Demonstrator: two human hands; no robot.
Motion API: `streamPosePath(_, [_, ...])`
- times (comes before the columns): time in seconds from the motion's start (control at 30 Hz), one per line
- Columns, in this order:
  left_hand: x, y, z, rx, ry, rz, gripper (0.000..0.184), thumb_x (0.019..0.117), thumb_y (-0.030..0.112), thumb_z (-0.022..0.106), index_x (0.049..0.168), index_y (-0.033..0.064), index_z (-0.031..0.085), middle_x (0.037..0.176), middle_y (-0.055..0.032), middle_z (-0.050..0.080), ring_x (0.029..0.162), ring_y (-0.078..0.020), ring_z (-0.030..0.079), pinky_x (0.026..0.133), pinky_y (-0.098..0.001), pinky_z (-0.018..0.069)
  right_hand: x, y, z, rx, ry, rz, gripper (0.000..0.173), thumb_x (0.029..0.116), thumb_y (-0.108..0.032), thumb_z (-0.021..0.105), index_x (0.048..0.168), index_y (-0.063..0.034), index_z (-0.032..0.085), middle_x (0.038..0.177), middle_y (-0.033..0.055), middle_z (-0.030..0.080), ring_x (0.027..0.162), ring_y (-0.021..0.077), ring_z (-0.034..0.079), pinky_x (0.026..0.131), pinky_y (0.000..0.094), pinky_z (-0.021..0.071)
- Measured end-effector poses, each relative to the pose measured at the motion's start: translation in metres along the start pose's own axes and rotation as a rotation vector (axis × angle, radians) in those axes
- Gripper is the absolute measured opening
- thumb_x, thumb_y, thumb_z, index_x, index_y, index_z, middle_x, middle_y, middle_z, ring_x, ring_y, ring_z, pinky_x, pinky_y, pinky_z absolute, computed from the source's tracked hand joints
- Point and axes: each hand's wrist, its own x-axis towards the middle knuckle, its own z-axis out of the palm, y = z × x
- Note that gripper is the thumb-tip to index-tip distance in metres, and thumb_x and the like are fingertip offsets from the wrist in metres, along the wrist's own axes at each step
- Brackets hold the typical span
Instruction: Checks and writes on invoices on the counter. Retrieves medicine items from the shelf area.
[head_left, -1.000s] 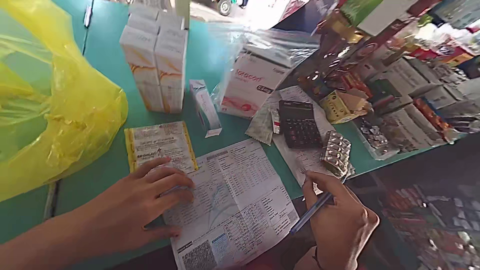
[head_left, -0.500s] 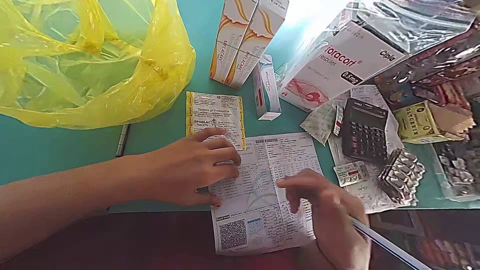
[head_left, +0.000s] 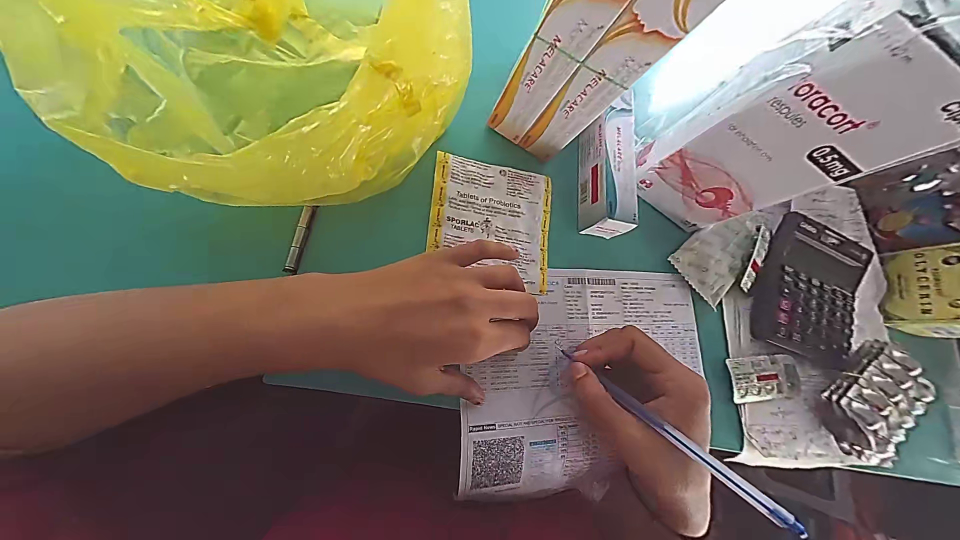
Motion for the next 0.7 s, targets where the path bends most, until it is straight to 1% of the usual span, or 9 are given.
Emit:
streamPosePath(0.1, [0.0003,0.0001,-0.0013,-0.001,-0.013,-0.005,0.042,0.0873,0.049,0.066,0.107,0.0129,0.075,0.113,-0.0018,0.071,0.124,-0.0252,0.06,0.121,-0.0542,0.0251,0.0001,0.0044,-0.0012,0.077,0.005,0.007,0.007,0.0837,-0.007,0.067,0.091,-0.0094,0.067,0.08,-0.0115,0.068,0.068,-0.0077,0.061,0.059,0.0081,0.0516])
streamPosePath(0.23, [0.0004,-0.0001,-0.0005,-0.013,-0.001,-0.009,0.042,0.0866,0.049,0.066,0.107,0.0138,0.075,0.114,-0.0019,0.071,0.123,-0.0248,0.061,0.12,-0.0538,0.026,0.0004,0.0036,-0.0019,0.059,0.004,0.05,0.016,0.0797,-0.009,0.069,0.094,-0.0114,0.063,0.081,-0.0128,0.067,0.069,-0.0076,0.062,0.059,0.0085,0.052])
streamPosePath(0.37, [-0.0004,-0.0007,-0.0005,-0.027,0.005,-0.008,0.04,0.0872,0.05,0.066,0.105,0.015,0.076,0.114,-0.0013,0.071,0.123,-0.025,0.06,0.12,-0.0546,0.0267,-0.0005,0.005,-0.0029,0.089,0.003,0.047,0.013,0.0785,-0.009,0.07,0.09,-0.011,0.065,0.086,-0.0103,0.067,0.073,-0.0061,0.063,0.062,0.0093,0.0539])
streamPosePath(0.5, [-0.0009,-0.0018,0.0007,-0.024,-0.001,-0.002,0.039,0.0894,0.05,0.063,0.106,0.017,0.076,0.115,-0.0001,0.07,0.125,-0.025,0.059,0.12,-0.0539,0.0264,-0.0011,0.0064,-0.0028,0.099,0.016,0.036,0.011,0.0766,-0.006,0.069,0.086,-0.0113,0.066,0.083,-0.0103,0.068,0.071,-0.0069,0.063,0.061,0.0086,0.053])
streamPosePath(0.7, [-0.0015,-0.0018,0.0011,-0.036,0.009,-0.001,0.037,0.0902,0.049,0.062,0.105,0.018,0.076,0.115,0.0001,0.071,0.125,-0.0251,0.059,0.12,-0.0552,0.0257,-0.0014,0.0056,-0.0005,0.095,0.039,0.055,0.01,0.0758,-0.005,0.07,0.084,-0.0101,0.066,0.081,-0.0096,0.069,0.069,-0.0065,0.063,0.059,0.0091,0.0532])
